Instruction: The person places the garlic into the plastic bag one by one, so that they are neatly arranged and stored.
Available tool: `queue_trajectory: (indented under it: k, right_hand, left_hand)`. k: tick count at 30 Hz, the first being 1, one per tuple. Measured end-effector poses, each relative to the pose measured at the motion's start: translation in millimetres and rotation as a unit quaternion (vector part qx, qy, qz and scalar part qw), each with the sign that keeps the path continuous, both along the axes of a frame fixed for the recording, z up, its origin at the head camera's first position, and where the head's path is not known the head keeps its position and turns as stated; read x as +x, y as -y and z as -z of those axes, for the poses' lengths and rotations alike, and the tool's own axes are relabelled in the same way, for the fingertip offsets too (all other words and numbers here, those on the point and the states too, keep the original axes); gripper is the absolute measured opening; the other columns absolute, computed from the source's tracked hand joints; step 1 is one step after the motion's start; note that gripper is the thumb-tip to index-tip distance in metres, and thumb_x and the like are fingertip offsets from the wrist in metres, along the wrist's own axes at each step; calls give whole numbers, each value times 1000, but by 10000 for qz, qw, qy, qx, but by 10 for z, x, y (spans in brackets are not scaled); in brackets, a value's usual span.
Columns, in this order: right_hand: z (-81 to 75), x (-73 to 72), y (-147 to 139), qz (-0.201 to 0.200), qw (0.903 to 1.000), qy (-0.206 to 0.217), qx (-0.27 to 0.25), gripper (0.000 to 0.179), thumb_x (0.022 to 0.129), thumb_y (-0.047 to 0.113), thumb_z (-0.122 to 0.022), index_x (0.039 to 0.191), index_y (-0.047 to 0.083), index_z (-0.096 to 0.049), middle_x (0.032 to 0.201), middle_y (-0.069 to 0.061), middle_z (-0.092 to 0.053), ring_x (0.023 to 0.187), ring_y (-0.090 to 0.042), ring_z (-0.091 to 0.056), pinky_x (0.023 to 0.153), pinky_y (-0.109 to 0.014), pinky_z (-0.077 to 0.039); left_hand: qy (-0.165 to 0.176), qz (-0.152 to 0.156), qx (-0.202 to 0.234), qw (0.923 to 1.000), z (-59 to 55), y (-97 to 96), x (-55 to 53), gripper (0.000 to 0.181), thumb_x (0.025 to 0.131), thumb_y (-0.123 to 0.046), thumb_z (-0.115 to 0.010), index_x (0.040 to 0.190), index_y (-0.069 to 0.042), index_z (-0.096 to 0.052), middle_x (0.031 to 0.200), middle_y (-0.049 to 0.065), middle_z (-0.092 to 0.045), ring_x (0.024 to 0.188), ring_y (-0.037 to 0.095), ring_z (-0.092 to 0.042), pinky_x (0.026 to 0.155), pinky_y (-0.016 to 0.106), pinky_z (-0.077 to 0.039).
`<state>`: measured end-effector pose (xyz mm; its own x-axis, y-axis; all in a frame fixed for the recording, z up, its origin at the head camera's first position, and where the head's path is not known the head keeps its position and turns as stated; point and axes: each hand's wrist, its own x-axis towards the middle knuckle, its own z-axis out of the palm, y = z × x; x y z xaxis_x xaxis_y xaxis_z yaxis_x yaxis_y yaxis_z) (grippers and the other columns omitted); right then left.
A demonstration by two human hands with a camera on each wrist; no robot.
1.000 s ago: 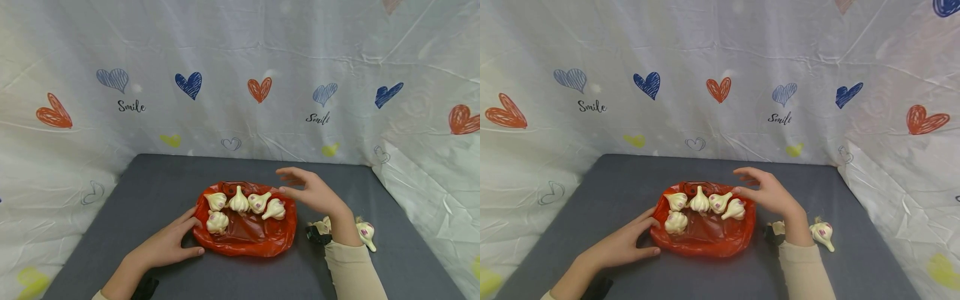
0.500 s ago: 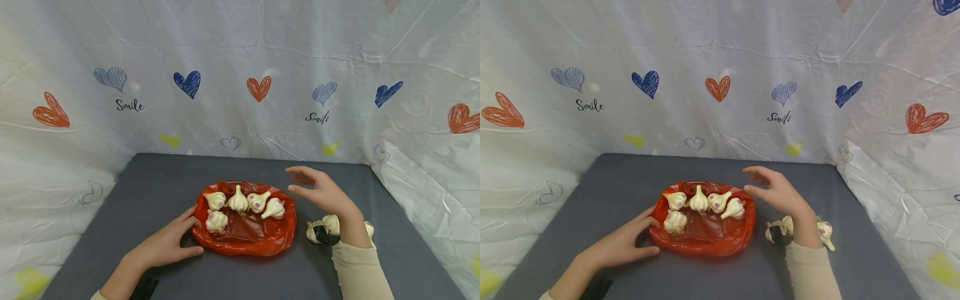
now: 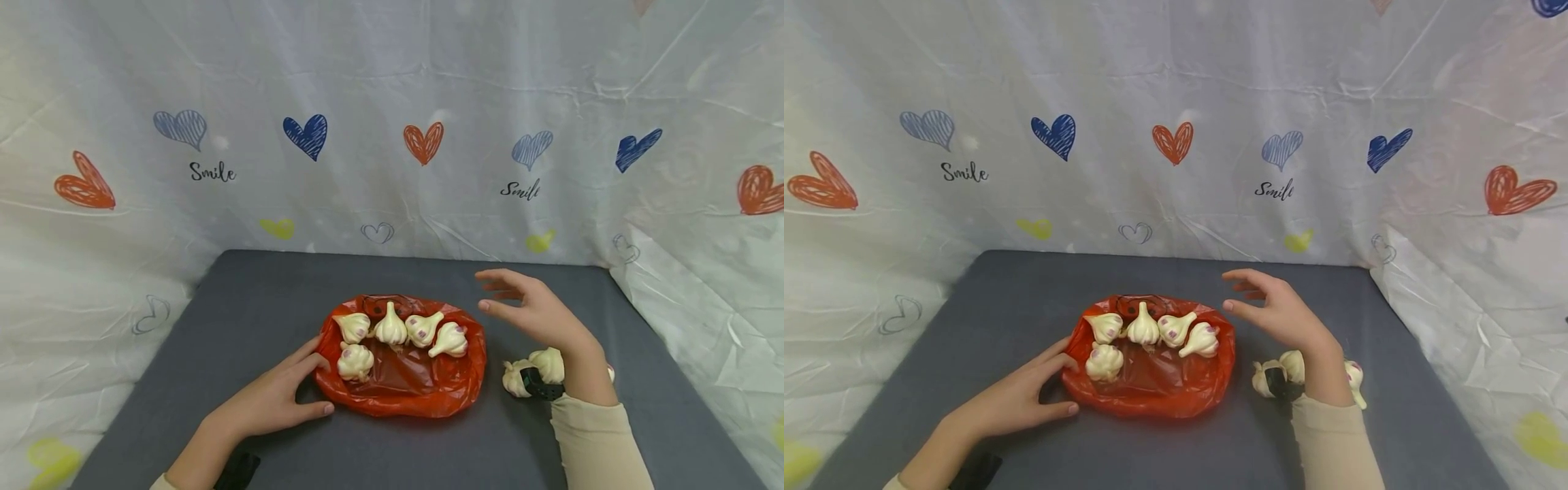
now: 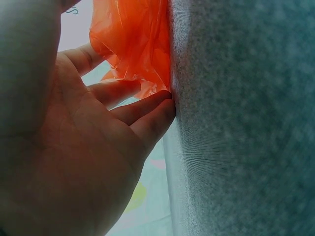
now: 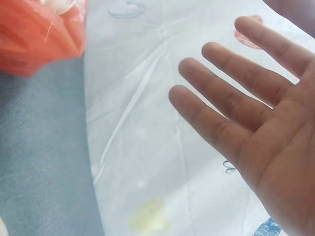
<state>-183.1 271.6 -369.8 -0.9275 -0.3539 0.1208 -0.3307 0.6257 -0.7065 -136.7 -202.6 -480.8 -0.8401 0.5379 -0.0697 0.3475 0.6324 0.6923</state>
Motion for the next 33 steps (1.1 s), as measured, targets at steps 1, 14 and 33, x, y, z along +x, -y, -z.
queue_trajectory:
  k: [1, 14, 33]
  right_hand:
    - [2, 4, -12, 5, 10000, 2, 0, 50, 106, 40, -75, 153, 27, -61, 155, 0, -60, 137, -33, -61, 105, -61, -54]
    - [129, 71, -241, 130, 9997, 5, 203, 52, 106, 42, -75, 153, 24, -60, 156, -4, -60, 136, -37, -62, 104, -61, -55]
    - [253, 298, -577, 300, 9988, 259, 303, 57, 107, 43, -74, 157, 22, -57, 161, -10, -55, 145, -48, -50, 113, -71, -42]
  left_hand:
    - [-7, 11, 3, 10000, 3, -5, -1, 43, 92, -62, -83, 122, -42, -60, 180, 7, -21, 161, 40, -31, 116, 66, -42]
    - [-68, 33, -13, 10000, 5, -35, -6, 44, 92, -63, -83, 124, -43, -60, 180, 10, -22, 160, 43, -32, 114, 68, -43]
    - [-104, 21, -81, 9999, 28, -7, -43, 46, 92, -65, -83, 124, -43, -60, 180, 11, -21, 160, 44, -31, 114, 68, -43]
